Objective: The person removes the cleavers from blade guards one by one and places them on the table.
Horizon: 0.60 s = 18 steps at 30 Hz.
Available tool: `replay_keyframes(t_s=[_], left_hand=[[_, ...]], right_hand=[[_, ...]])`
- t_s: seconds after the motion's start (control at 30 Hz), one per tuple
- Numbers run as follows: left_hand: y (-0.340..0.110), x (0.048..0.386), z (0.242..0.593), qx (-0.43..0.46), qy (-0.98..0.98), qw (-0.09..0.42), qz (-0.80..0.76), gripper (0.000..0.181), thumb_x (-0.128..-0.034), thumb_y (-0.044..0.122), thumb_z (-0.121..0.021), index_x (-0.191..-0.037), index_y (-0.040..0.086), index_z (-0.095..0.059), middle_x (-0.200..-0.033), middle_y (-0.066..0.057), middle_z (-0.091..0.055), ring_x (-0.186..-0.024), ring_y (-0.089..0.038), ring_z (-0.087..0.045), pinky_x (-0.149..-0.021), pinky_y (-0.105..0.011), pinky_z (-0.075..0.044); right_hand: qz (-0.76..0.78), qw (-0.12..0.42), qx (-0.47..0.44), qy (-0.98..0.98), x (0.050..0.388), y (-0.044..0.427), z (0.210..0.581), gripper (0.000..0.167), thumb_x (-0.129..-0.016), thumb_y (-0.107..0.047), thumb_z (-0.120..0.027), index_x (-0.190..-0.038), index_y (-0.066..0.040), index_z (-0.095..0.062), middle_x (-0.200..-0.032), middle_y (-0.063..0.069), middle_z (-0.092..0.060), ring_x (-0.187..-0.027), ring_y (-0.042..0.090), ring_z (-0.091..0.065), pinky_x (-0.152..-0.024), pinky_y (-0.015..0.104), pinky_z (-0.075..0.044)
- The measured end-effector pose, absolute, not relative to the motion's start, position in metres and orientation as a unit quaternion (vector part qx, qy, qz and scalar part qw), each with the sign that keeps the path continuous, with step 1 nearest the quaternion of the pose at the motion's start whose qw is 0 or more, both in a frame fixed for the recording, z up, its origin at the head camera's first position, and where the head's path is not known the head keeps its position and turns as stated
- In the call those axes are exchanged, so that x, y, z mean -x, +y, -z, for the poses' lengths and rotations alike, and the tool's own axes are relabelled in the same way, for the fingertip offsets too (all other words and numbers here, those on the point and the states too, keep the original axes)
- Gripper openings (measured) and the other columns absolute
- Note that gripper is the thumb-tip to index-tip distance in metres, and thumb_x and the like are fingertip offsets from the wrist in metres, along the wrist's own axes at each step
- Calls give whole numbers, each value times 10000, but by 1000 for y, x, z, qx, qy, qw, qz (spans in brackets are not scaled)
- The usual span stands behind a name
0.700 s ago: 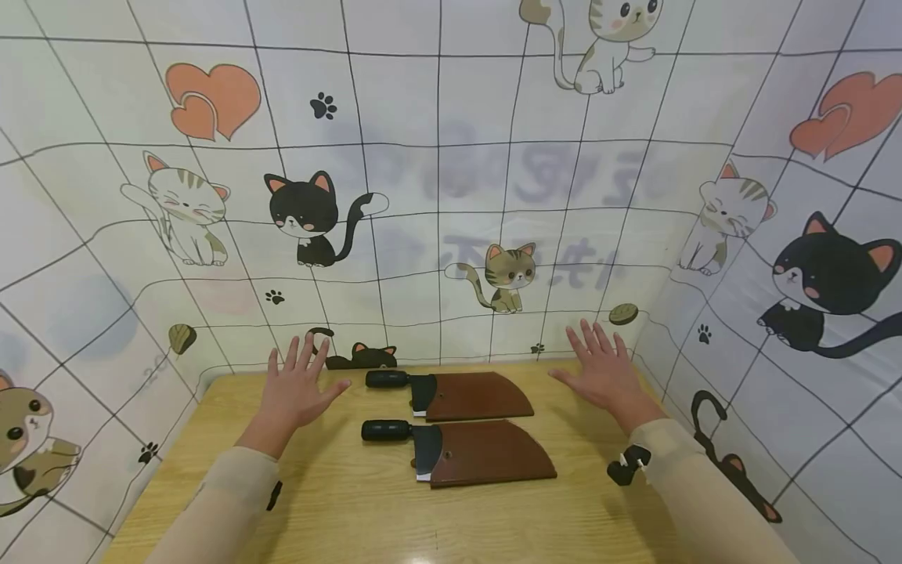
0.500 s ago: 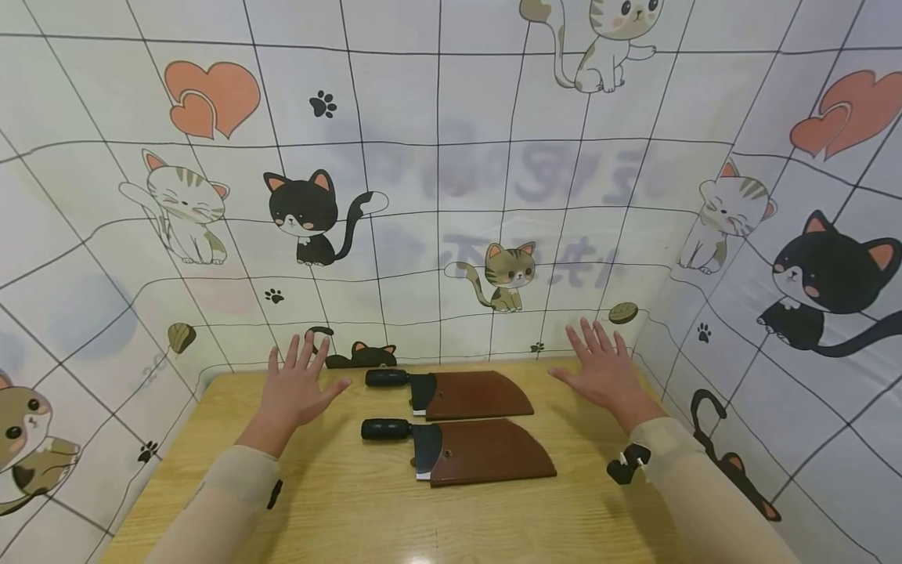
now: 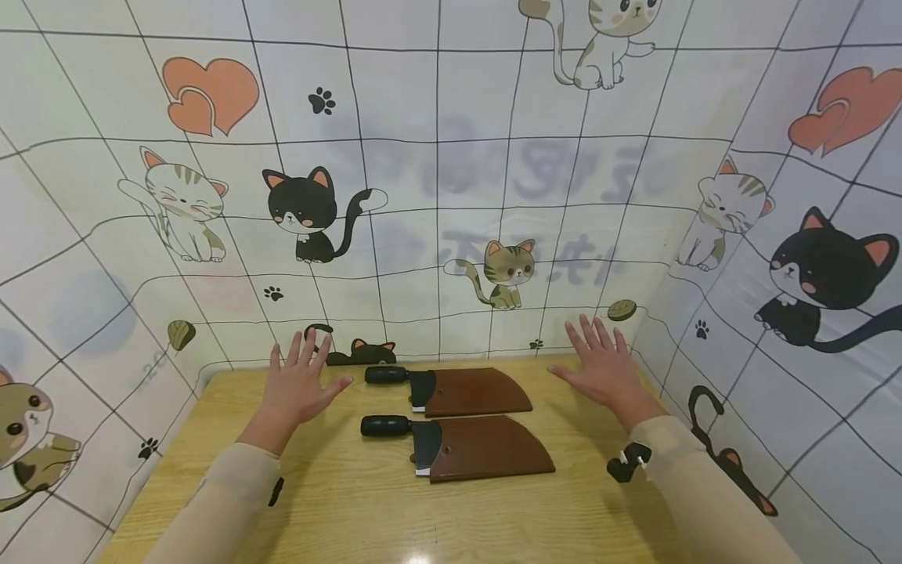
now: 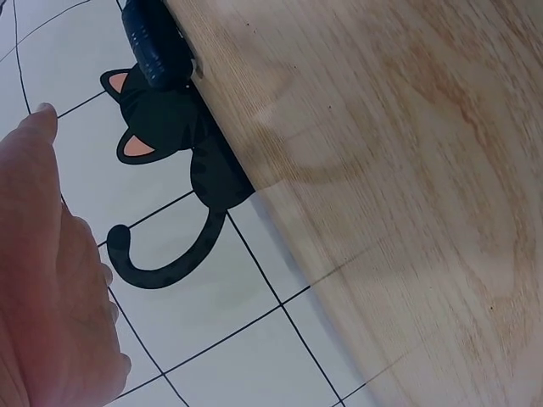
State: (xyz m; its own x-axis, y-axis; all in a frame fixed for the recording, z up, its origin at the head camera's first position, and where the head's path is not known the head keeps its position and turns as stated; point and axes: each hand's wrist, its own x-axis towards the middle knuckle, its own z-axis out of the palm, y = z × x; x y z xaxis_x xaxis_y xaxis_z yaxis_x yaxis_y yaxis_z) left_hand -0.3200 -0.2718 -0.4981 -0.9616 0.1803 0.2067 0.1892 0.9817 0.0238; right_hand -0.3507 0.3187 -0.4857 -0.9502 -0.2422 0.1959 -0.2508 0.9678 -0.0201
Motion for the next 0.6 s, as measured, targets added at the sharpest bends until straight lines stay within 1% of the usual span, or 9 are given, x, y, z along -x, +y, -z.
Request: replay_keyframes(t_s=[0.07, 0.17, 0.27, 0.4, 0.6], left_hand=[[-271, 319, 498, 92, -991, 101, 18, 1047, -1050, 802, -469, -1770, 83, -223, -1820, -251, -119, -1677, -482, -80, -1278, -753, -24], [-268, 316, 495, 90, -991, 100, 15, 1027, -1057, 765, -511, -1767, 79, -230, -1817, -253, -126, -1673, -488, -94, -1277, -756, -33], [-267, 314, 494, 91, -991, 95, 11, 1021, -1065, 769, -484, -1772, 84, -214, -1822, -242, -115, -1677, -479, -87, -1279, -753, -35], [-265, 311, 494, 97, -991, 96, 12, 1021, -1065, 791, -446, -1772, 92, -218, -1825, -228, -123, -1679, -468, -96, -1279, -753, -50], [-261, 308, 500, 114, -988, 106, 19, 1010, -1063, 786, -462, -1768, 95, -247, -1825, -215, -146, -1677, -461, -127, -1283, -743, -59]], right_hand=[[-23, 93, -126, -987, 350, 318, 485, 1074, -1034, -835, -455, -1778, -104, -199, -1829, 235, -91, -1679, 482, -38, -1297, 708, 10], [-25, 88, -129, -987, 348, 317, 485, 1068, -1037, -827, -462, -1780, -109, -194, -1830, 233, -84, -1679, 483, -29, -1296, 707, 26], [-24, 90, -133, -987, 345, 315, 485, 1064, -1037, -824, -469, -1780, -114, -196, -1830, 231, -89, -1680, 482, -23, -1296, 703, 38], [-18, 98, -136, -986, 341, 313, 486, 1062, -1034, -830, -462, -1779, -117, -207, -1830, 227, -99, -1680, 483, -37, -1300, 699, 21], [-13, 108, -153, -982, 334, 307, 487, 1056, -1033, -830, -467, -1780, -129, -210, -1834, 204, -94, -1681, 471, -60, -1308, 686, 0]])
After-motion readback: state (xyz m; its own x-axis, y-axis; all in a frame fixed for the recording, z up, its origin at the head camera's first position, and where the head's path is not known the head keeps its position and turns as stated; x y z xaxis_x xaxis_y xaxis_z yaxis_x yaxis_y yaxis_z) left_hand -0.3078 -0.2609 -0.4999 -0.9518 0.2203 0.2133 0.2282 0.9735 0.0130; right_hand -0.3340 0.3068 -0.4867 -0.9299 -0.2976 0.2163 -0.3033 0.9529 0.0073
